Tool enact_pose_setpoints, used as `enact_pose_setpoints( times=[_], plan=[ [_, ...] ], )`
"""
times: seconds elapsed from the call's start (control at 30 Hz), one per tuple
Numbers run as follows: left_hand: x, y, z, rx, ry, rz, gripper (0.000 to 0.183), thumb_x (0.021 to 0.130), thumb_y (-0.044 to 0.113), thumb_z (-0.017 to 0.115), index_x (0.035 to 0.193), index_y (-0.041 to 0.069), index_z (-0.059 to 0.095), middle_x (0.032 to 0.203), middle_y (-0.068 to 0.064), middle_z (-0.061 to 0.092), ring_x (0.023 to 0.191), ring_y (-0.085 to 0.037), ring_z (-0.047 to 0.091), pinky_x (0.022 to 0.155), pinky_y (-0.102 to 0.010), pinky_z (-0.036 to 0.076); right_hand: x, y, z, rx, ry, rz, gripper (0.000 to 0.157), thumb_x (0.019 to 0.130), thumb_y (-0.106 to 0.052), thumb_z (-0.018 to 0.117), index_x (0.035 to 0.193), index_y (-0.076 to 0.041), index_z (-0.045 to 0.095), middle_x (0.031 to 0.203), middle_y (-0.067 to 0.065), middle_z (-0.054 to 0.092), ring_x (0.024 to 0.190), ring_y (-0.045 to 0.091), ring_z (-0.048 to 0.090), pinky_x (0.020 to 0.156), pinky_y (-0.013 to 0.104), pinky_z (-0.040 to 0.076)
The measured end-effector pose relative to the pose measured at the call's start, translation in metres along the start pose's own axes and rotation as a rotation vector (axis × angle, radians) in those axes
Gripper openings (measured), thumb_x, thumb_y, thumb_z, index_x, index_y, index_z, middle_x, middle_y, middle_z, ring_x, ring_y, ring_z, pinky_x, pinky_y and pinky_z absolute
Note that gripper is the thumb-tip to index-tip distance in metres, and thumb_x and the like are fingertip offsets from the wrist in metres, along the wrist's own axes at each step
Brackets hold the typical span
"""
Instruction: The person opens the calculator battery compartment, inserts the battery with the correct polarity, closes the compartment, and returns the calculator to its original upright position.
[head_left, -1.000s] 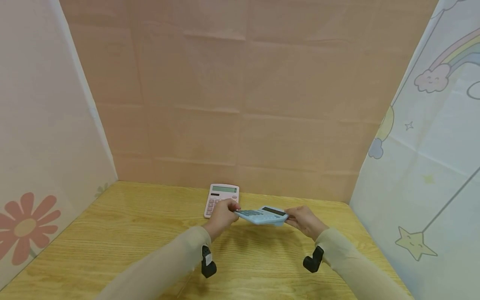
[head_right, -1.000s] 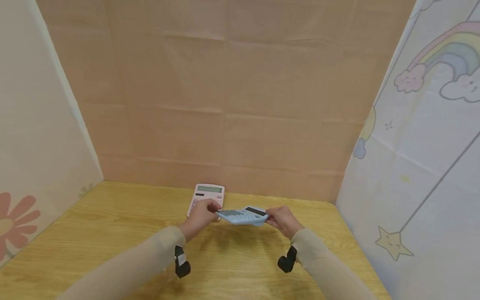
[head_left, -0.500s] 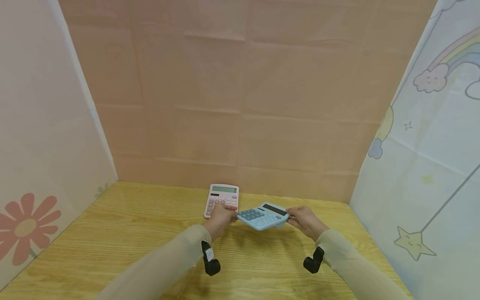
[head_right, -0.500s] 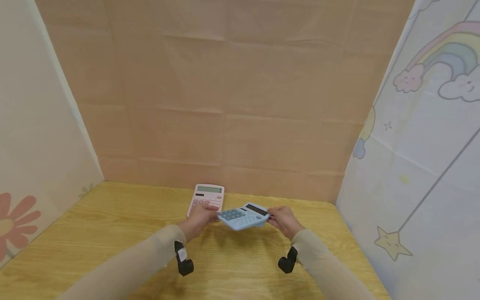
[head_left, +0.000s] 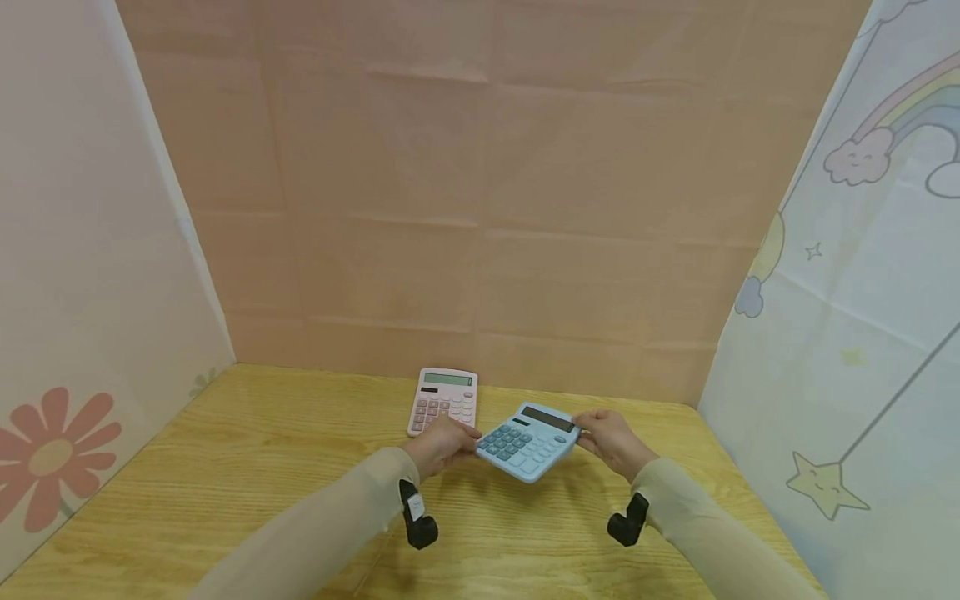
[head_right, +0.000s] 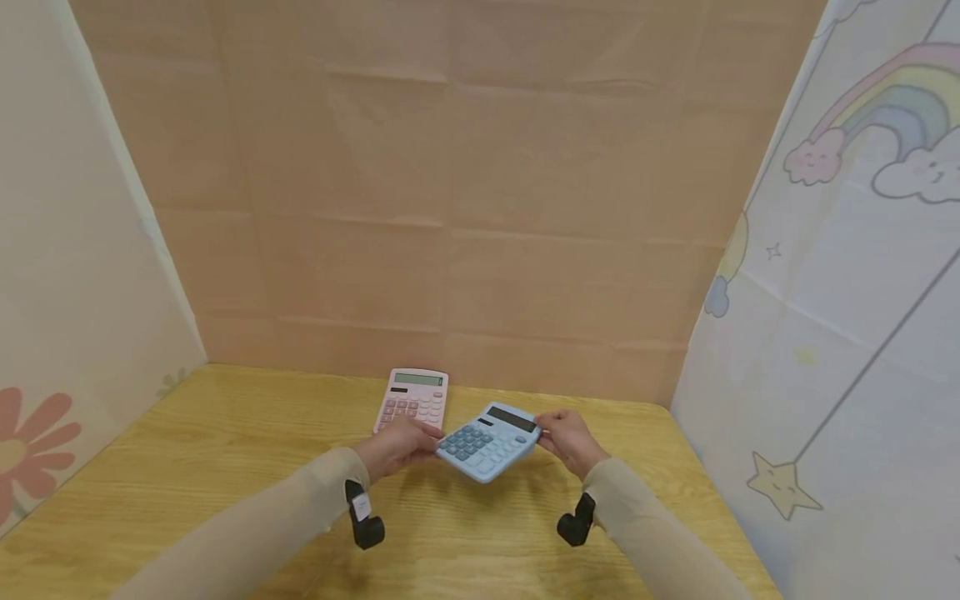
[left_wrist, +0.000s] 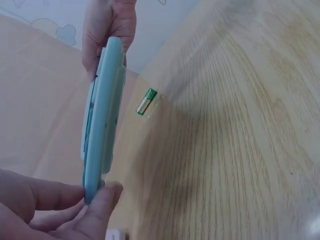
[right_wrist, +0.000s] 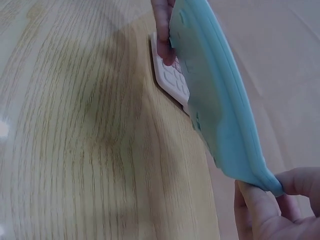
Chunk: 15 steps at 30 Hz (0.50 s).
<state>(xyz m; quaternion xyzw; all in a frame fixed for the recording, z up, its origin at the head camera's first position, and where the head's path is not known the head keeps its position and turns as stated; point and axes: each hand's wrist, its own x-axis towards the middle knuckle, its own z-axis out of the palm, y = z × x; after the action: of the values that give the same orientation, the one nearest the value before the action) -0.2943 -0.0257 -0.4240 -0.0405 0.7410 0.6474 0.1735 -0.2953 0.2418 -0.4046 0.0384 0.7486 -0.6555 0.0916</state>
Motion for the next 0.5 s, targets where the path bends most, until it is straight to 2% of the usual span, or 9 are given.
enact_pose_setpoints(
  times=[0.1,0.27,0.43,0.5],
  plan=[
    [-0.0005,0.0008,0.0001,0.002,-0.007,-0.015,0.024,0.09,-0.01,0.056,0.112,-0.01,0.063,0.099,-0.018,0.068,0.077,-0.015,0.066,0.083,-0.035,0.057,0.0009,0.0001,0.0012,-0.002,0.005,-0.002,0.029,0.101,-0.006,0.044,0.121,0.016,0.043,0.129,0.031,0.045,0.089,0.011,0.064,0.081,0.023,0.055],
    [0.0002,-0.0011,-0.0003,-0.06,-0.048,-0.052,0.028,0.089,-0.011,0.054,0.117,-0.01,0.061,0.1,-0.019,0.069,0.083,-0.019,0.069,0.085,-0.037,0.056,0.0036,0.001,0.0031,-0.016,0.031,0.002,0.026,0.102,-0.005,0.043,0.119,0.014,0.044,0.123,0.027,0.049,0.088,0.012,0.063,0.08,0.024,0.055],
    [0.0,-0.003,-0.0016,-0.097,-0.148,-0.085,0.033,0.089,-0.013,0.055,0.121,-0.009,0.059,0.099,-0.019,0.069,0.085,-0.023,0.07,0.087,-0.04,0.056,0.0063,0.0013,0.0024,-0.01,0.038,0.002,0.025,0.102,-0.005,0.041,0.119,0.014,0.044,0.127,0.03,0.044,0.095,0.016,0.061,0.081,0.024,0.055],
    [-0.0013,-0.0031,-0.0019,-0.093,-0.199,-0.088,0.034,0.089,-0.013,0.055,0.123,-0.008,0.058,0.099,-0.018,0.068,0.084,-0.022,0.07,0.088,-0.04,0.055,0.0069,0.0009,0.0016,0.001,0.026,-0.001,0.03,0.103,-0.005,0.041,0.123,0.016,0.043,0.129,0.032,0.044,0.097,0.017,0.061,0.083,0.023,0.054]
  ],
)
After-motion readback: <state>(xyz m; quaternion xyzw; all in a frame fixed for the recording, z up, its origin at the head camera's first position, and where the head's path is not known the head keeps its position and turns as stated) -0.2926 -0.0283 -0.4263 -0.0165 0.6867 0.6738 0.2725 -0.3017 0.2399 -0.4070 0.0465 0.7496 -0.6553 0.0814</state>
